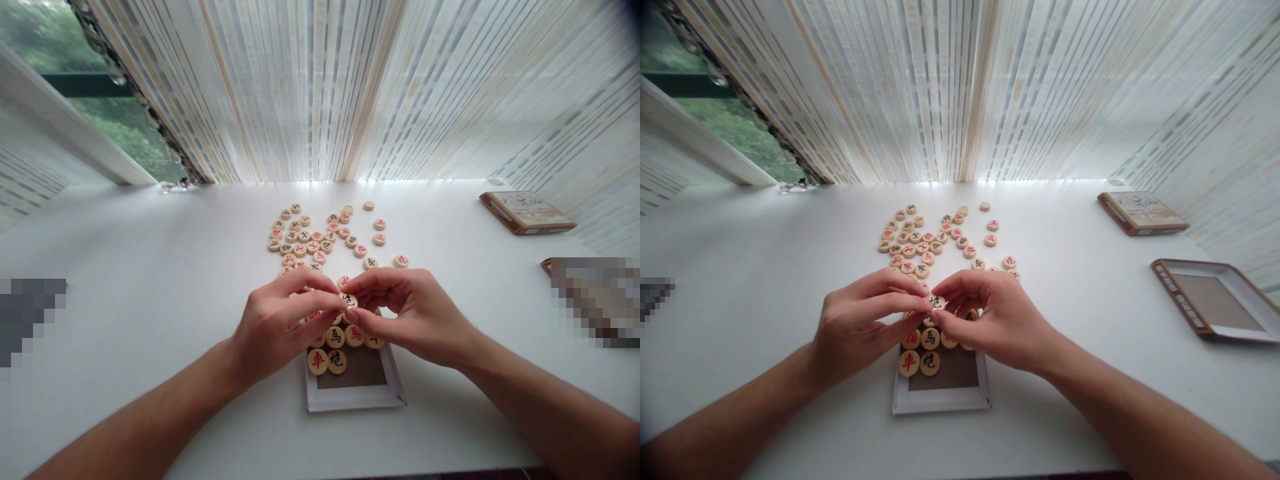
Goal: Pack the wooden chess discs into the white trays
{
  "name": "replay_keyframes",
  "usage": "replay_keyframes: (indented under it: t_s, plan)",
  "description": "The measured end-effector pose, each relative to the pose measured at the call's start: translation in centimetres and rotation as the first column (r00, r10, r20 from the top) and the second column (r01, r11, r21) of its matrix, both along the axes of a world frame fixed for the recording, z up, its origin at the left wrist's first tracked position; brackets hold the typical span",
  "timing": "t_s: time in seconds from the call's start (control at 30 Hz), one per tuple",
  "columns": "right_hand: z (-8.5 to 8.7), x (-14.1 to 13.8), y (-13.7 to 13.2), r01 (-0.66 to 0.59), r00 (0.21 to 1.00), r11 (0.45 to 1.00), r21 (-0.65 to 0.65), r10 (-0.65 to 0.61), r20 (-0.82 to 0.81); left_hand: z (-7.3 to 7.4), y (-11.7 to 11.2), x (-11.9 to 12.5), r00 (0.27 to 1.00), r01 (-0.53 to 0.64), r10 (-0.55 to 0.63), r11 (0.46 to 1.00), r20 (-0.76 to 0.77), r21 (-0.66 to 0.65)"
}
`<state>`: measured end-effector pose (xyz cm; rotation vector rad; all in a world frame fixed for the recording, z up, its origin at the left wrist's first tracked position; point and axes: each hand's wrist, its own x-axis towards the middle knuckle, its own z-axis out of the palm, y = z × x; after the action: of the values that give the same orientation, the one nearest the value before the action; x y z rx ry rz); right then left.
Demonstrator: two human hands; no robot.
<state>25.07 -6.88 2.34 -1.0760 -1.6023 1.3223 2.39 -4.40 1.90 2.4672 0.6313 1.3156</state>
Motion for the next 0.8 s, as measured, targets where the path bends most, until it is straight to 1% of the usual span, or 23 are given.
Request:
replay_keyframes:
  t_s: [0.07, 0.2, 0.37, 0.47, 0.57, 0.63, 0.8]
  plan:
    - [0.2, 0.1, 0.1, -0.01, 0.996, 0.998, 0.061, 0.005, 0.09, 0.0, 0.0, 0.0, 1.0, 0.005, -0.005, 1.0, -0.012, 0.0]
    - [0.5, 0.3, 0.3, -0.027, 0.965, 0.978, 0.208, -0.029, 0.259, -0.1, 0.0, 0.1, 0.999, 0.025, -0.025, 1.0, -0.025, 0.006]
    - [0.7, 0.3, 0.2, -0.052, 0.953, 0.96, 0.276, -0.035, 0.301, 0.1, -0.1, 0.2, 0.999, 0.045, -0.046, 0.999, -0.016, -0.017]
    - [0.8, 0.3, 0.1, -0.072, 0.947, 0.951, 0.301, -0.03, 0.321, 0.2, 0.1, 0.2, 0.999, 0.002, 0.002, 0.996, 0.045, -0.086]
    - [0.8, 0.2, 0.0, -0.141, 0.927, 0.923, 0.357, -0.003, 0.375, 0.1, 0.4, 0.1, 0.991, -0.093, 0.104, 0.987, 0.084, -0.131]
    - [0.7, 0.0, -0.2, -0.208, 0.914, 0.894, 0.397, 0.033, 0.405, -0.1, 0.5, 0.1, 0.986, -0.122, 0.135, 0.983, 0.094, -0.136]
    - [0.5, -0.6, -0.8, -0.356, 0.891, 0.821, 0.447, 0.153, 0.427, -0.2, 0.4, 0.1, 0.99, -0.103, 0.115, 0.986, 0.087, -0.13]
